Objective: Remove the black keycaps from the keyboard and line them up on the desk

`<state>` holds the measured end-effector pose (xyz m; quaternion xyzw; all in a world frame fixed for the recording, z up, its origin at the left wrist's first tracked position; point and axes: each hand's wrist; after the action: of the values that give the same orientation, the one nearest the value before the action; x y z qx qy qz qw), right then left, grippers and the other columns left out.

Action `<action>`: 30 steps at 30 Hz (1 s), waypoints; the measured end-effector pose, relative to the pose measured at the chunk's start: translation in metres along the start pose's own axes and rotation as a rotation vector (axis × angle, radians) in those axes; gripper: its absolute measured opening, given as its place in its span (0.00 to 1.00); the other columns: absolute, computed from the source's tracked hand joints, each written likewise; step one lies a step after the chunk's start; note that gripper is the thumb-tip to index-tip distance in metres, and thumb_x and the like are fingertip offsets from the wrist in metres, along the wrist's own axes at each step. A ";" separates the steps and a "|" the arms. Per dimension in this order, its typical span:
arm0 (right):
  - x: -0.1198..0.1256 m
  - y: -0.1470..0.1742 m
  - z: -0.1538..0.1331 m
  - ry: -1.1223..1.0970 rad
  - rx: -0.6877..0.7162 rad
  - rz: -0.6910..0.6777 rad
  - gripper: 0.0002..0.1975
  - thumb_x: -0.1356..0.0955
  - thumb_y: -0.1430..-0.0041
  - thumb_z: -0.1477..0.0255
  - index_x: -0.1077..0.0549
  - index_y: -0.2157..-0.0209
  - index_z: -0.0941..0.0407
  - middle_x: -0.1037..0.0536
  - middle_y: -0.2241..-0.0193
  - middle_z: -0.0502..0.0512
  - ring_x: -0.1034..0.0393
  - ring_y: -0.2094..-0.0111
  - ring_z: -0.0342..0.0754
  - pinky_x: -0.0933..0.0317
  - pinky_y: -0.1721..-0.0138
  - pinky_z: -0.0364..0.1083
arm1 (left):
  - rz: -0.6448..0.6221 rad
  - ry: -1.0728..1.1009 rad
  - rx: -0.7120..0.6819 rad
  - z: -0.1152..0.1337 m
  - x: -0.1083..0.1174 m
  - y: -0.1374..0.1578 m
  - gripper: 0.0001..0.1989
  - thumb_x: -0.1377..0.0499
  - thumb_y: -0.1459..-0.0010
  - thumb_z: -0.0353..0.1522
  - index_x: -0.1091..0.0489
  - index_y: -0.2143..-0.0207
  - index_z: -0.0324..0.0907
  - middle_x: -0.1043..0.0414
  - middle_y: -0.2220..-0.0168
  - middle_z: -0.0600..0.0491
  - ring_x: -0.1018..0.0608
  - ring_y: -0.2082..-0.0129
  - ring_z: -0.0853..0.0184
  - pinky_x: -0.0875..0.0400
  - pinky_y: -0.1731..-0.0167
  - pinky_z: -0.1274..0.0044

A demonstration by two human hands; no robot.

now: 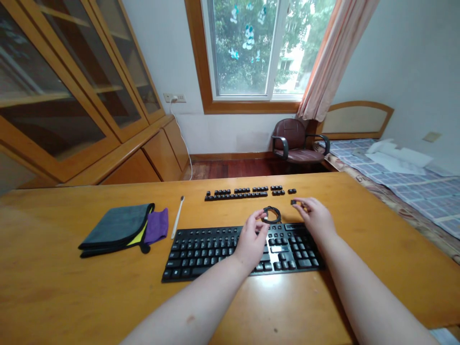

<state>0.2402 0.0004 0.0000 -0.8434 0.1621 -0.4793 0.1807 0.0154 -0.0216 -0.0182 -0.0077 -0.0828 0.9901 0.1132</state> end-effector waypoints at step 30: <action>-0.037 -0.067 0.101 0.434 -0.199 -0.133 0.16 0.40 0.40 0.64 0.25 0.57 0.52 0.24 0.57 0.55 0.31 0.59 0.50 0.40 0.64 0.44 | -0.005 -0.182 -0.007 0.015 0.002 0.004 0.12 0.46 0.44 0.30 0.32 0.56 0.42 0.29 0.61 0.50 0.28 0.65 0.68 0.34 0.60 0.73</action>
<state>0.3164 0.0912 -0.0454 -0.7431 0.1875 -0.6418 0.0259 0.0122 -0.0271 -0.0040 0.0820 -0.0960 0.9862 0.1075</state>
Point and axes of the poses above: each hand's wrist, its own y-axis away from the middle knuckle, its own x-axis out of the back of the hand, z = x × y
